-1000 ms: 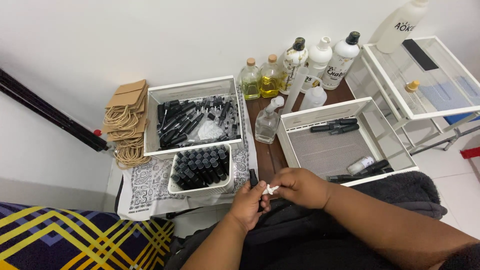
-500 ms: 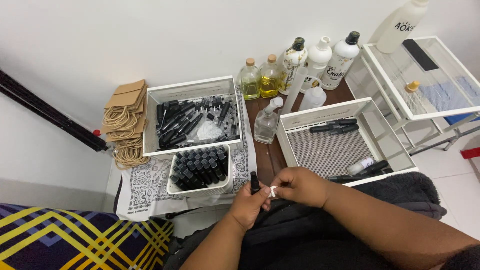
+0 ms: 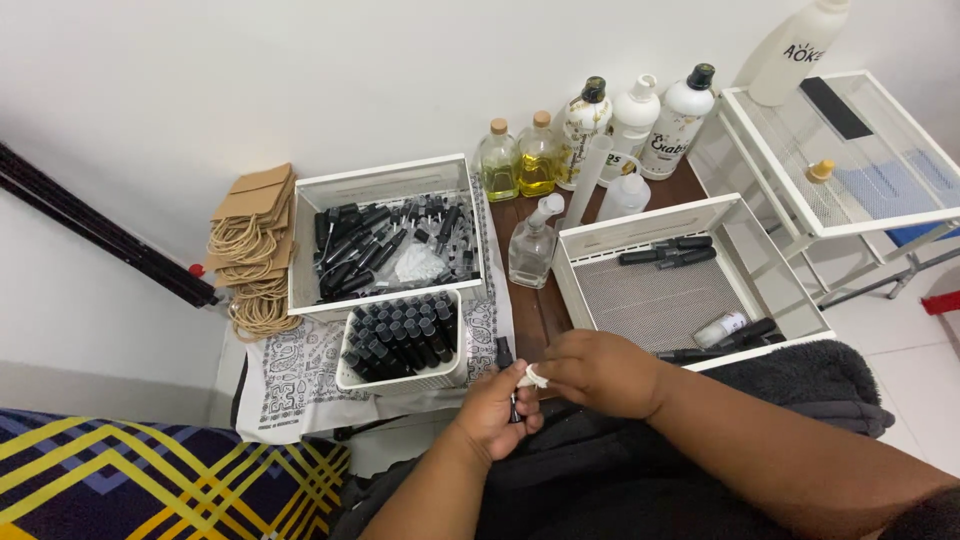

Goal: Assembling small perfume sample vials by attaching caps and placing them into an organizer tray.

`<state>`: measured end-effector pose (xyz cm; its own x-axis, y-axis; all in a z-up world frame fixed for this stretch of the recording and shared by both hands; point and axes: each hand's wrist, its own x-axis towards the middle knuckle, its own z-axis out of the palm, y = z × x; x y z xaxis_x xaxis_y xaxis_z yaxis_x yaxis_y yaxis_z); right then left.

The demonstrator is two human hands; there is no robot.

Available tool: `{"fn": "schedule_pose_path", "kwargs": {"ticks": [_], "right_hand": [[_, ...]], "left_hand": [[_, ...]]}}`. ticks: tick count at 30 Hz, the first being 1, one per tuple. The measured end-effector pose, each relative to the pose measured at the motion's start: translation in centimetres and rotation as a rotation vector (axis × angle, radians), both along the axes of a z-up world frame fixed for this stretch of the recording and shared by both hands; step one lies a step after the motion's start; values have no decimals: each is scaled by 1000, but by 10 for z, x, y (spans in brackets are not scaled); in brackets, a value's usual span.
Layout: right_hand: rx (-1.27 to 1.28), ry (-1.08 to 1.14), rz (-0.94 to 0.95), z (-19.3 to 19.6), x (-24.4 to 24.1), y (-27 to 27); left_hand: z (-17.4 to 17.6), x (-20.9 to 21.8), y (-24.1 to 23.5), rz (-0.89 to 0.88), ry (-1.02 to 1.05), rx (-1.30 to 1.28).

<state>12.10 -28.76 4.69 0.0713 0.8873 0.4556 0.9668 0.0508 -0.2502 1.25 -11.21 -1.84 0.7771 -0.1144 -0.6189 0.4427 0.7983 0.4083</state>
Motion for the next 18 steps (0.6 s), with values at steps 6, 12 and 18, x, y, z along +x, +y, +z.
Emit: {"fn": "schedule_pose_path", "kwargs": {"ticks": [6, 12, 18], "right_hand": [[-23, -150, -17, 12, -8, 3], [-20, 442, -270, -13, -24, 3], [-311, 1651, -676, -16, -22, 8]], "left_hand": [[-18, 1, -10, 106, -51, 98], [-48, 1, -6, 156, -283, 377], [1, -11, 6, -157, -331, 989]]}}
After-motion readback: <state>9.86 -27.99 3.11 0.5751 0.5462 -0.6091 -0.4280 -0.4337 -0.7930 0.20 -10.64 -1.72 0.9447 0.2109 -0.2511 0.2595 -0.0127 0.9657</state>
